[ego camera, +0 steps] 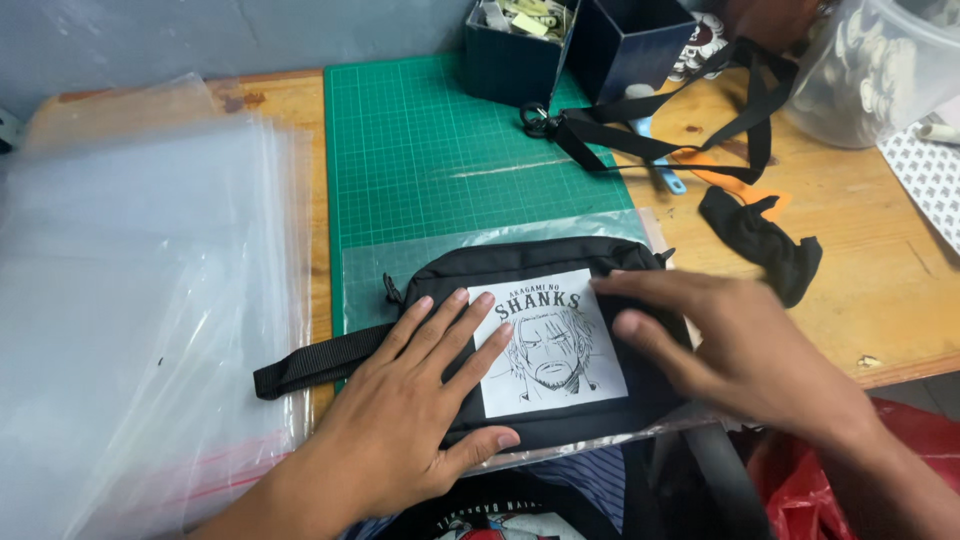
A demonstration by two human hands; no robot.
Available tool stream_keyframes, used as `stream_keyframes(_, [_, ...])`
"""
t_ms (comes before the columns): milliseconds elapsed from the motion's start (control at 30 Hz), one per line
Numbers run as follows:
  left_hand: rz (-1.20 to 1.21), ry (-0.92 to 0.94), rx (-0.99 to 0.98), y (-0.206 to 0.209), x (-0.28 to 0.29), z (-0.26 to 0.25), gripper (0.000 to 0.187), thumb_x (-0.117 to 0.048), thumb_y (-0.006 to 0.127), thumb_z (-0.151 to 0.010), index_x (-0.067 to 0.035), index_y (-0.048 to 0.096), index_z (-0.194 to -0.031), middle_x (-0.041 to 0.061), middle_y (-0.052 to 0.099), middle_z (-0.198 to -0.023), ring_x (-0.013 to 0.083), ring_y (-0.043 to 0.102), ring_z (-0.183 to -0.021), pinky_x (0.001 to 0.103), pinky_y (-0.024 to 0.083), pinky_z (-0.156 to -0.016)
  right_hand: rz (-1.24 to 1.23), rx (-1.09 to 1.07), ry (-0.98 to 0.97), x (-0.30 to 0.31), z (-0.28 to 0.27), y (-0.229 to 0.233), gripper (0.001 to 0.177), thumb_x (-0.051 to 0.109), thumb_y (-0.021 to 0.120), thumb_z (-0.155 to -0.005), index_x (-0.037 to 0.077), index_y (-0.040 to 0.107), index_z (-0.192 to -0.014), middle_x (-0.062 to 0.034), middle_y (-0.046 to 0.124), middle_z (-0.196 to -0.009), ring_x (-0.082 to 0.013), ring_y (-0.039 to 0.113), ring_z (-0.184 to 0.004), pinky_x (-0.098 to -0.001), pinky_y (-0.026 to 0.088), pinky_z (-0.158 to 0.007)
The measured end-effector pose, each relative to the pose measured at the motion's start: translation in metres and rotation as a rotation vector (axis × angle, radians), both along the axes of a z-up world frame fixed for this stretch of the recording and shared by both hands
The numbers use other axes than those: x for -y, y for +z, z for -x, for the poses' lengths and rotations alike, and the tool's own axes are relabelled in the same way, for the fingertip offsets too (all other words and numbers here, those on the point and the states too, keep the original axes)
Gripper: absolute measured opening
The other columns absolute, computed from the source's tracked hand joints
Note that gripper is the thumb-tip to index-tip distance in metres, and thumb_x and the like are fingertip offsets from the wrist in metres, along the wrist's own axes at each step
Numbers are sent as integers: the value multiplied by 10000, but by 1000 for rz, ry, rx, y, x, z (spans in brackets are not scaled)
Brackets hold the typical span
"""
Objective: The person cleans a black shoulder bag with a printed design using a black cloth and a blue brush. They then attach a small bear-shaped keychain to the bag's zipper and place the bag into a clear plastic bag.
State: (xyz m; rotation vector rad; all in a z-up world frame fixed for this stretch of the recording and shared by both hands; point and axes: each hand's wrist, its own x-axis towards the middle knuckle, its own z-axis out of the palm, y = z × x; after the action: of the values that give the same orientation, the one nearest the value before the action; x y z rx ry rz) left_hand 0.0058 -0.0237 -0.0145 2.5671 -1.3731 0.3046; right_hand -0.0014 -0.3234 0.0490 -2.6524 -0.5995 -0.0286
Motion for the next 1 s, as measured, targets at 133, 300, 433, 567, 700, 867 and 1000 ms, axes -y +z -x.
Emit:
stream_keyframes(133, [-4,4,39,-2,0,-1,793,-663,406,-1039,-103,337,-1595,181,268,-1672,333,230,-1543,469,128,-1260,402,279,-522,35,-45,8,262,425,602,-1109,247,778,-1033,25,773,-812,-234,715,-691,-412,504,-544])
stream_keyframes(300, [-3,0,35,-6,0,-1,807,-662,426,-1034,-105,319,-1607,173,253,-1682,331,218,-1549,474,123,-1258,526,9,-599,57,-106,-18,681,744,580,-921,189,627,-1312,-80,774,-1116,-392,717,-1011,-500,513,-631])
stream_keyframes(433, [39,-7,-13,-3,0,-1,798,-632,455,-1021,-87,338,-1592,181,279,-1674,346,245,-1541,496,134,-1253,412,134,-571,80,-130,-46,288,199,598,-887,186,641,-1172,-84,755,-964,-462,688,-857,-560,484,-622])
stream_keyframes(567, [92,-10,-75,7,-1,1,821,-614,461,-1023,-28,321,-1580,177,302,-1669,341,232,-1555,491,128,-1264,331,131,-591,74,-111,-30,365,302,539,-1080,101,509,-1383,-259,743,-1048,-578,635,-949,-604,452,-674])
stream_keyframes(700, [158,-4,-96,11,-2,3,876,-650,404,-1003,-21,269,-1598,213,234,-1688,381,180,-1579,507,141,-1279,371,399,-535,82,-74,-15,450,-8,433,-1051,-40,477,-1497,-274,660,-952,-489,641,-695,-574,454,-559])
stream_keyframes(867, [328,84,123,11,-4,16,753,-586,370,-1021,6,468,-1478,265,441,-1565,465,416,-1490,591,405,-1203,300,455,-577,105,-25,-22,364,-46,428,-1132,-72,484,-1490,-355,618,-950,-631,531,-546,-668,357,-546])
stream_keyframes(1000, [253,146,634,10,-6,34,393,-407,564,-1054,-58,736,-995,87,699,-927,236,686,-851,318,492,-625,102,613,-466,116,-3,-48,284,-35,469,-1304,-177,677,-1436,-299,572,-1149,-425,574,-1033,-503,448,-983])
